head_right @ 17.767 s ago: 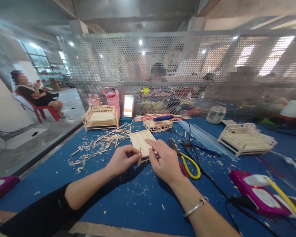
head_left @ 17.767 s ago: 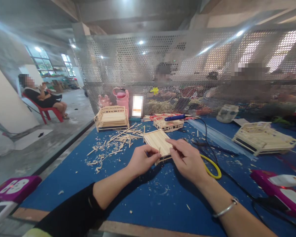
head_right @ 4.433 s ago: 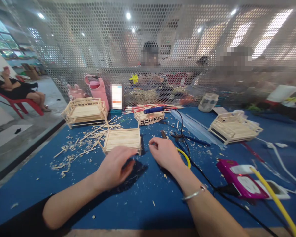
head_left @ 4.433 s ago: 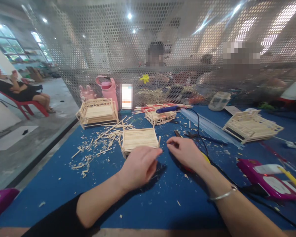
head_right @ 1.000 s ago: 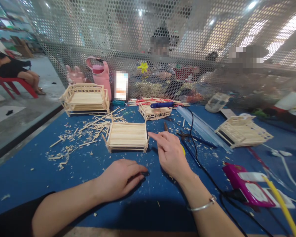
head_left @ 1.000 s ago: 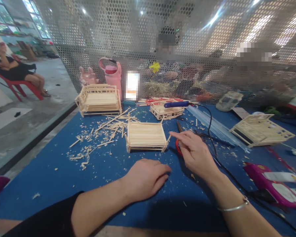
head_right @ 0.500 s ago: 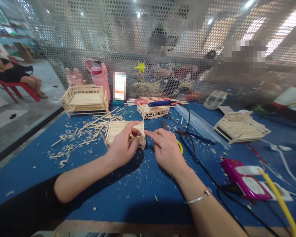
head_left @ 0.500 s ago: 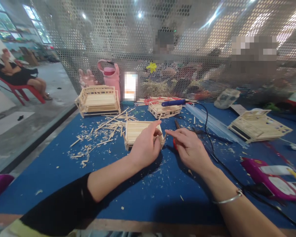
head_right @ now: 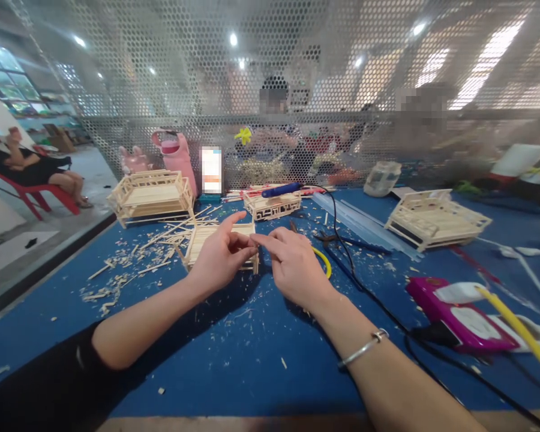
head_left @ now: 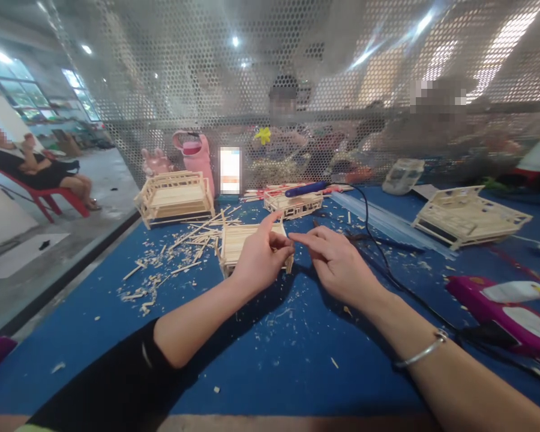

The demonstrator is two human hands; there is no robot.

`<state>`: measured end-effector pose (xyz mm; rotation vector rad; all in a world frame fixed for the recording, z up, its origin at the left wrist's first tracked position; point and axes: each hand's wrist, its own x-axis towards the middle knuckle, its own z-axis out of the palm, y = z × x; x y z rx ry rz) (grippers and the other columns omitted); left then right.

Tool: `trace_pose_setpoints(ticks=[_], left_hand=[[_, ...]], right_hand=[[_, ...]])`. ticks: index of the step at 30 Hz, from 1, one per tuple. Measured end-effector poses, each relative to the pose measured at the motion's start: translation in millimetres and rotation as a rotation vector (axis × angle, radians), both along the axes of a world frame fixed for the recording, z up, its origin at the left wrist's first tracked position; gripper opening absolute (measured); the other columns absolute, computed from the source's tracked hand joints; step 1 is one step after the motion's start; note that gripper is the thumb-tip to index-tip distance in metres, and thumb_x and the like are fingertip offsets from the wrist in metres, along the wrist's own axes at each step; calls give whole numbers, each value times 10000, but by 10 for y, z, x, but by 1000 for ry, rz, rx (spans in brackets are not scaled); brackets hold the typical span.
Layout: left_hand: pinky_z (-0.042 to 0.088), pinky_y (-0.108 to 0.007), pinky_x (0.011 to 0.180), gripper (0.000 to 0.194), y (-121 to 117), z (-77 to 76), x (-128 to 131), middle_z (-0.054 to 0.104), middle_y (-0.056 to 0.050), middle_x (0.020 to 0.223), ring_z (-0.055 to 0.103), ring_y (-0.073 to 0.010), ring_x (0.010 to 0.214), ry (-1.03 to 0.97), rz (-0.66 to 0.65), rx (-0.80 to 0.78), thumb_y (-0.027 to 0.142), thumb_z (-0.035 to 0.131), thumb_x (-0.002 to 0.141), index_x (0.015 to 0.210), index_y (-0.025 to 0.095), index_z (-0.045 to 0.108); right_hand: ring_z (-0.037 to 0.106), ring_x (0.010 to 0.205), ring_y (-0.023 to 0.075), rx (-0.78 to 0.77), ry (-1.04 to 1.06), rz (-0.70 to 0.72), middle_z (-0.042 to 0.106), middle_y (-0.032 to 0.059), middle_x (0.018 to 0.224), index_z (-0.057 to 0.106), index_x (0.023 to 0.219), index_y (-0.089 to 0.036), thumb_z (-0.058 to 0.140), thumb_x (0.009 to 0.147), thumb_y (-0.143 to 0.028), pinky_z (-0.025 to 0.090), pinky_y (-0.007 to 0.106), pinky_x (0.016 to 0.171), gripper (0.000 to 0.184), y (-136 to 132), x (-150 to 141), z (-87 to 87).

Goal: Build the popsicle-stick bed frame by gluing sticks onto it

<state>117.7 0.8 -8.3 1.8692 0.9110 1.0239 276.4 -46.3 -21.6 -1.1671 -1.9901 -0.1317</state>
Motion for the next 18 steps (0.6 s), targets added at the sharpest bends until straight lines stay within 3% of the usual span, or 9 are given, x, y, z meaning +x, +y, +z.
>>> trace_pose_setpoints(ticks=[6,9,13,18], left_hand=[[451,-246,603,621,-17,13,37,636,24,694,578,-116,620,38,69,39,96,606,710,1301,151,427],[446,-244,599,625,-35,40,41,646,24,695,578,-117,615,59,89,38,102,632,703,1297,149,442],[439,-250,590,598,-42,48,42,647,24,684,569,-120,592,101,110,58,155,643,728,1295,137,450],[435,-255,586,584,-12,37,37,668,12,693,571,-128,589,115,126,82,189,651,730,1284,136,473]], right_hand=[[599,823,194,-38,174,-5,650,81,887,653,1085,-171,382,845,-101,478,354,750,368,50,-45,-18],[617,814,193,-67,284,-38,685,79,887,677,973,-162,446,846,-170,481,337,736,263,109,-68,-43],[622,713,174,-87,332,-38,692,40,759,689,782,-190,533,834,-246,476,303,663,174,184,-86,-70],[634,708,162,-93,370,-7,706,17,741,687,731,-207,570,817,-258,474,285,663,154,225,-92,-57]])
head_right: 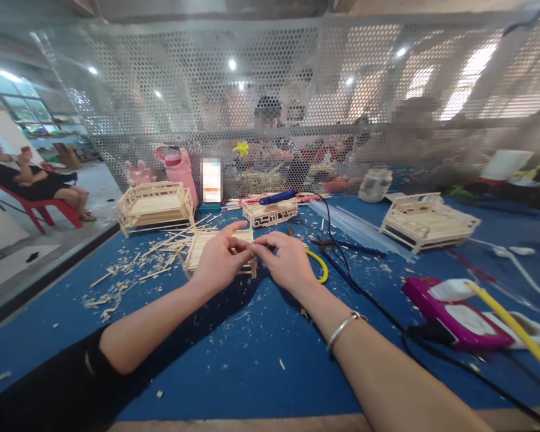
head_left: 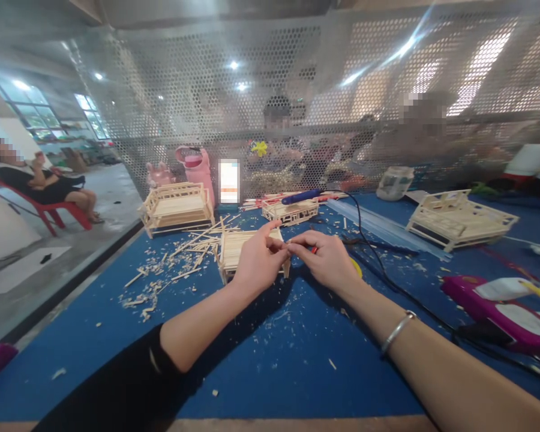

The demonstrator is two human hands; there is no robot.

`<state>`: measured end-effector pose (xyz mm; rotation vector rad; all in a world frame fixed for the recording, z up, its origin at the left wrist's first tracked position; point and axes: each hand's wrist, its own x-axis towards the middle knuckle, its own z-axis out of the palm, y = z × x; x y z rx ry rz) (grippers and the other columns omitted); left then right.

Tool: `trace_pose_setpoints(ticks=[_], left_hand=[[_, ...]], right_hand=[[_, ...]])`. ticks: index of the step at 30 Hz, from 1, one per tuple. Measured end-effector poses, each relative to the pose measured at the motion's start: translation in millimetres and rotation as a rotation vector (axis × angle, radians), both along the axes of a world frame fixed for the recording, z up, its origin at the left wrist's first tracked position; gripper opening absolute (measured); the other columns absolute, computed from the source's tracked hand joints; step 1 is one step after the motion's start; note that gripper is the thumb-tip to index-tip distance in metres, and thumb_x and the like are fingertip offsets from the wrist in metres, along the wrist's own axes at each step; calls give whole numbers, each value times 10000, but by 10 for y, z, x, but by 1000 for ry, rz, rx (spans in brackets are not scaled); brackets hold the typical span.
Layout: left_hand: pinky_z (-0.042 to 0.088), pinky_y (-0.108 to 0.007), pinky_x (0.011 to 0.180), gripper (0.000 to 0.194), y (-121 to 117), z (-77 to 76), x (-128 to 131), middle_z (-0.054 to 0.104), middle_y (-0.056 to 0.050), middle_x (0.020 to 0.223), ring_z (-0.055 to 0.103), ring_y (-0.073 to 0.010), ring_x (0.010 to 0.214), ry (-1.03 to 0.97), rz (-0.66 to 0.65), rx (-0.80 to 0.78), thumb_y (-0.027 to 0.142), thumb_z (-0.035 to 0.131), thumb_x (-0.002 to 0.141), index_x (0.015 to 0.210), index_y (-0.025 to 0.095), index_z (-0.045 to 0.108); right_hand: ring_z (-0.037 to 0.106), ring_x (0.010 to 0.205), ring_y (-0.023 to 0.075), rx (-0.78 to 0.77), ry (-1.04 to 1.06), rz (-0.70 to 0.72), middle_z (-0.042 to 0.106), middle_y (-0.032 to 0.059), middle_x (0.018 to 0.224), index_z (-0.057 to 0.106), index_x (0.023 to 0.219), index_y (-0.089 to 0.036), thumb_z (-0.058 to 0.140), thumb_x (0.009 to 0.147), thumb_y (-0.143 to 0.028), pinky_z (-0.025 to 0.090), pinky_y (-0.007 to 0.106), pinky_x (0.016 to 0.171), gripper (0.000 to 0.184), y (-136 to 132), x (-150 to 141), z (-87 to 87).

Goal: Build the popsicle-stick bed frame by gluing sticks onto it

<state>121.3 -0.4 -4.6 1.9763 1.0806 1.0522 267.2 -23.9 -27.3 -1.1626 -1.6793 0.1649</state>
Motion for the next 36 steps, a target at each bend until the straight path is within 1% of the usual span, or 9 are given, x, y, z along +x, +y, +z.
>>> trace_pose_setpoints(ticks=[5,7,12,17,20,23,28,32,36], left_hand=[[434,-252,580,605,56,15,-48,691,-2,692,592,-135,603,-16,-120,-93,121,606,729,1317,136,465],[439,-256,587,616,70,16,-58,704,-14,720,606,-141,624,-14,-131,-99,104,589,728,1330,137,460],[462,-260,618,627,55,0,-38,718,-32,770,634,-154,686,-18,-96,-93,84,598,718,1329,135,464],[455,-247,599,624,22,8,-33,708,-4,738,631,-143,653,33,-78,-80,57,592,722,1324,155,461],[466,-270,648,566,32,18,-42,712,-28,768,634,-151,683,7,-69,-36,82,589,754,1305,120,460],[469,-297,716,467,44,28,-44,721,-75,867,639,-161,764,-64,0,-4,106,542,811,1269,89,454],[456,-293,696,413,42,25,-40,712,-89,951,634,-160,803,-85,36,-4,54,454,839,1249,100,424],[444,-289,678,414,48,9,-43,710,-80,950,630,-158,802,-66,32,-2,44,444,839,1247,112,417],[439,-289,674,415,49,2,-45,710,-76,935,627,-156,789,-54,28,18,43,437,838,1246,112,418]], right_hand=[[639,715,163,-12,-15,18,712,14,751,685,725,-214,560,812,-227,472,286,677,154,-2,8,32],[641,727,165,-16,-27,21,716,15,761,690,738,-214,550,814,-210,470,285,680,159,-8,11,42],[648,751,172,-24,-55,35,726,21,789,702,758,-213,533,815,-182,471,289,690,181,-27,14,66],[655,740,177,-32,-43,53,733,15,774,712,741,-226,560,803,-200,475,294,687,166,-32,24,60],[658,752,180,-33,3,52,737,15,785,715,742,-229,567,801,-226,481,303,706,159,-20,35,32],[659,758,184,-38,63,43,739,20,792,719,753,-225,576,794,-260,485,318,726,152,-6,38,9],[655,765,186,-53,153,35,738,29,788,725,757,-211,577,778,-314,487,323,735,181,6,20,13],[652,758,190,-111,220,36,739,33,787,730,780,-195,571,768,-374,486,324,728,240,32,14,-1],[630,644,173,-216,261,38,728,28,726,735,782,-180,589,748,-420,484,308,636,283,74,29,-60]])
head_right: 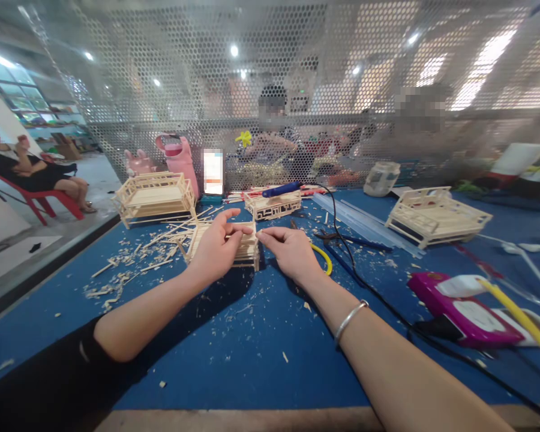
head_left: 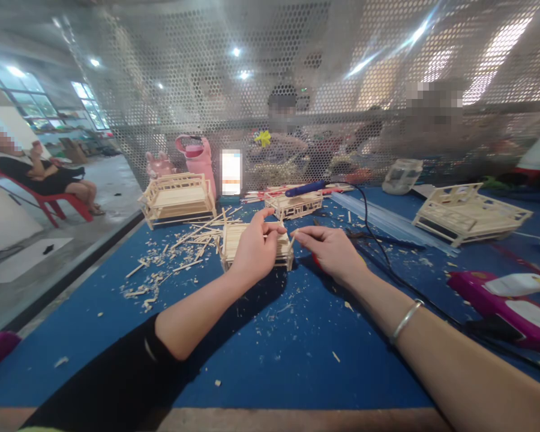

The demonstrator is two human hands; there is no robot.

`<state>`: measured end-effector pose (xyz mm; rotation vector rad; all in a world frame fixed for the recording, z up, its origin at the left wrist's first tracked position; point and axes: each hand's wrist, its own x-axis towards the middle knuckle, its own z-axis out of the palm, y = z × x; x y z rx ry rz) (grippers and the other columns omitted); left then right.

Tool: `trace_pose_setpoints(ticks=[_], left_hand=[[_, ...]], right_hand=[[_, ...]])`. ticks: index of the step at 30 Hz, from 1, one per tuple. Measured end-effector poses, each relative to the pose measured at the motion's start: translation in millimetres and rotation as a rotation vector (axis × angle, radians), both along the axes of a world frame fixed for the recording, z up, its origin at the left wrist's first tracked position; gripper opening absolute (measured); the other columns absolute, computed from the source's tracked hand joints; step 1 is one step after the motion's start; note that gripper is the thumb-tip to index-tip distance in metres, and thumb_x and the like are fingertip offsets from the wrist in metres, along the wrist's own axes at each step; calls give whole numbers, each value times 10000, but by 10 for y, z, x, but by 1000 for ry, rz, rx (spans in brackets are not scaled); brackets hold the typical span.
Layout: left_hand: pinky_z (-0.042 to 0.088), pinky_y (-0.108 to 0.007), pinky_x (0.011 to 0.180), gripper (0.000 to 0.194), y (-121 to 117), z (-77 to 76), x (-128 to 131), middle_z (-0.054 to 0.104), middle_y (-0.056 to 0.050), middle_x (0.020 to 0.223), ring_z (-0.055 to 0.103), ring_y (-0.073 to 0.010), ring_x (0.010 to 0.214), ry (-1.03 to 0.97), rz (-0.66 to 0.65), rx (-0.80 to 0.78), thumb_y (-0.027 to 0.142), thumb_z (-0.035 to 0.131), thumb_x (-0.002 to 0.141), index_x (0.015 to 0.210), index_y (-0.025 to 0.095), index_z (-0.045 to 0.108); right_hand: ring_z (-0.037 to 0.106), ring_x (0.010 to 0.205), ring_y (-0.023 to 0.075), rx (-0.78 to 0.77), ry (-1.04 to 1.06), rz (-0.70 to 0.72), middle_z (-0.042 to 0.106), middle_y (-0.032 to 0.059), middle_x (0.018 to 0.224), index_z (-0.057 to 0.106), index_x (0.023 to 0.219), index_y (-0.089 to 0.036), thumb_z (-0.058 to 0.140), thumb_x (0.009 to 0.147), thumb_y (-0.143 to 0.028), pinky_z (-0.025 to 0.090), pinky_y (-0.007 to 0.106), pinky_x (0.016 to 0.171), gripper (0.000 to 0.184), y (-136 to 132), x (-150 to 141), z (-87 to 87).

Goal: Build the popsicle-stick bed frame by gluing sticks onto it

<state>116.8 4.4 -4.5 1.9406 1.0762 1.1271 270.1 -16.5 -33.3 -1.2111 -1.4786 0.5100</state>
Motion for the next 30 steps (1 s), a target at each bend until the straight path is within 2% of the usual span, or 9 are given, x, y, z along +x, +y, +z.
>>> trace_pose_setpoints(ticks=[3,7,20,25,30], left_hand=[[438,-291,667,421,-5,-2,0,711,-80,925,621,-156,766,22,-3,10,40,437,837,1254,97,416],[442,-293,672,422,0,-11,-4,710,-83,930,623,-160,772,20,-15,11,43,430,838,1256,102,412],[454,-307,713,424,16,-44,-5,707,-76,896,629,-165,802,2,-58,30,30,441,821,1238,108,420],[453,-275,649,492,4,-40,-7,698,-63,881,613,-137,708,-7,-66,5,-5,440,780,1258,110,415],[455,-283,653,498,-1,-27,-8,697,-69,879,610,-143,720,5,-63,11,-6,430,776,1264,92,415]], right_hand=[[590,560,152,-52,3,-10,705,20,660,729,750,-173,598,741,-431,466,293,579,290,23,25,-34],[578,569,149,-47,-19,-60,696,18,654,710,723,-170,585,742,-388,448,283,582,252,15,47,-26],[636,716,180,146,-227,-75,729,34,760,713,756,-196,554,794,-295,454,293,673,191,-102,-37,69],[639,717,173,205,-271,-56,726,34,757,714,757,-198,556,806,-261,458,290,677,177,-105,-33,69],[640,702,167,227,-292,-65,724,24,747,712,757,-206,555,819,-243,459,283,659,173,-92,-39,48]])
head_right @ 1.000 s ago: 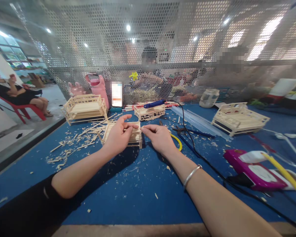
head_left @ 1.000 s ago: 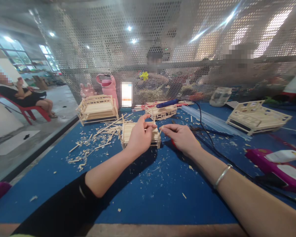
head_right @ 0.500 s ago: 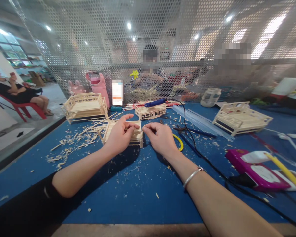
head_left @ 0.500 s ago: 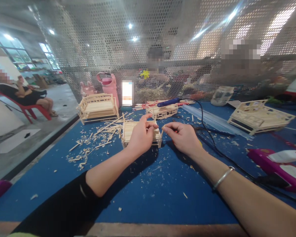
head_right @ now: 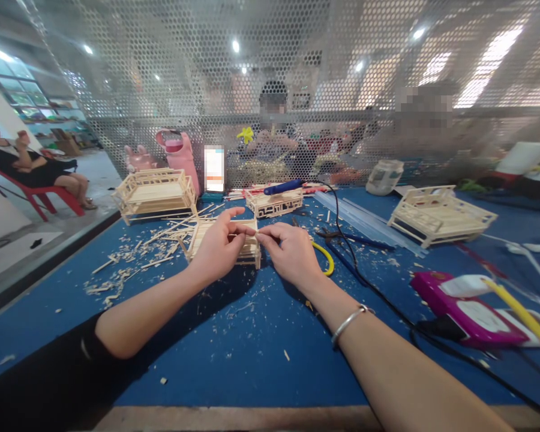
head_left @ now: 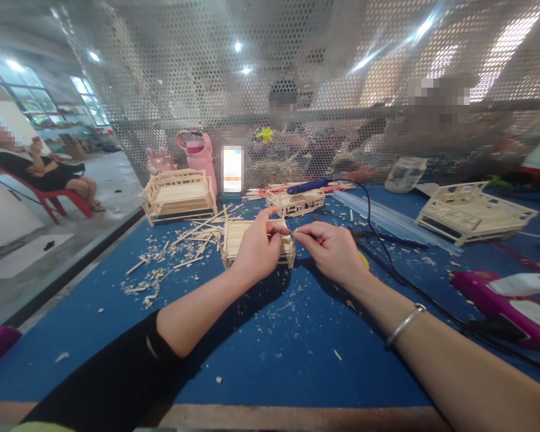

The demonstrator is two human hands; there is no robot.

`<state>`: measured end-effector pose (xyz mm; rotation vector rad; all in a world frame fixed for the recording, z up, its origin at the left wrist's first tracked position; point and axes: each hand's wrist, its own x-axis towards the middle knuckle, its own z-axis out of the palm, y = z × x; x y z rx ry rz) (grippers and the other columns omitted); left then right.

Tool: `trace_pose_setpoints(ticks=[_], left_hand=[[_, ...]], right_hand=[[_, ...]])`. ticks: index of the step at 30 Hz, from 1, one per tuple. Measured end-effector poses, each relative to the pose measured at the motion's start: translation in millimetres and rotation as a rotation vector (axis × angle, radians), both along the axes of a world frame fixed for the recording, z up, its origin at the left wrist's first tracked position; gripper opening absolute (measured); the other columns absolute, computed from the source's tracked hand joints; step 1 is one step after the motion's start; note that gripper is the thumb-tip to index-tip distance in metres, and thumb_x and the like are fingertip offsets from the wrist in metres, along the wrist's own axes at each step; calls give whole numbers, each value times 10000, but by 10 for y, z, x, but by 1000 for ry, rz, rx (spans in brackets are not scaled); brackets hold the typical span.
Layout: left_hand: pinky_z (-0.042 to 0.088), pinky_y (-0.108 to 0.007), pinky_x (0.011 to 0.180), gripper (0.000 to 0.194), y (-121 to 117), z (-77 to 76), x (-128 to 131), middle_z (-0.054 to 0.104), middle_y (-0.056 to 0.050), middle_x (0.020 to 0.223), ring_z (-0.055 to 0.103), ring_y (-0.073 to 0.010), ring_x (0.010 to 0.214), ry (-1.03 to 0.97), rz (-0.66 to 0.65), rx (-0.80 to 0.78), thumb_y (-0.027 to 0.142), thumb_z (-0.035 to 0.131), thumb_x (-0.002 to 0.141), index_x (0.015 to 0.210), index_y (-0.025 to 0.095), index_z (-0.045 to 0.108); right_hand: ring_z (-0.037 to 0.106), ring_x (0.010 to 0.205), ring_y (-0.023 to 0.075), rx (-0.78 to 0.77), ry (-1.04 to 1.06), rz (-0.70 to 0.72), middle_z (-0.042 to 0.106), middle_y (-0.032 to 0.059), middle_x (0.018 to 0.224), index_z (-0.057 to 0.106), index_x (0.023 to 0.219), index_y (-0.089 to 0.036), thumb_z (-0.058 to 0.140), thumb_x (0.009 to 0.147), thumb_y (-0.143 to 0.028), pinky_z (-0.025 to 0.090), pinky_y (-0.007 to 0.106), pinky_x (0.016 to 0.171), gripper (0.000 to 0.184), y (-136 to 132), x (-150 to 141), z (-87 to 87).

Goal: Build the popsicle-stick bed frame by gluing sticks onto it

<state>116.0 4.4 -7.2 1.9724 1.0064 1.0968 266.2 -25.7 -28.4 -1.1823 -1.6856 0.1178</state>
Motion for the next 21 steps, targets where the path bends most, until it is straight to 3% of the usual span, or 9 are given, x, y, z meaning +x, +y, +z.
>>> trace_pose_setpoints(ticks=[10,21], left_hand=[[459,-261,619,609,13,-37,-5,698,-55,855,601,-129,654,-39,-101,-29,30,536,709,1293,116,389],[463,-264,638,622,44,-68,-13,684,-49,840,594,-127,676,-12,-103,-14,49,535,710,1307,131,378]], right_hand=[[624,671,165,11,-90,-20,708,23,711,704,742,-198,571,833,-225,423,282,637,163,-16,2,31],[611,680,164,21,-161,-36,697,25,710,702,745,-201,562,841,-196,392,293,651,170,-36,6,80]])
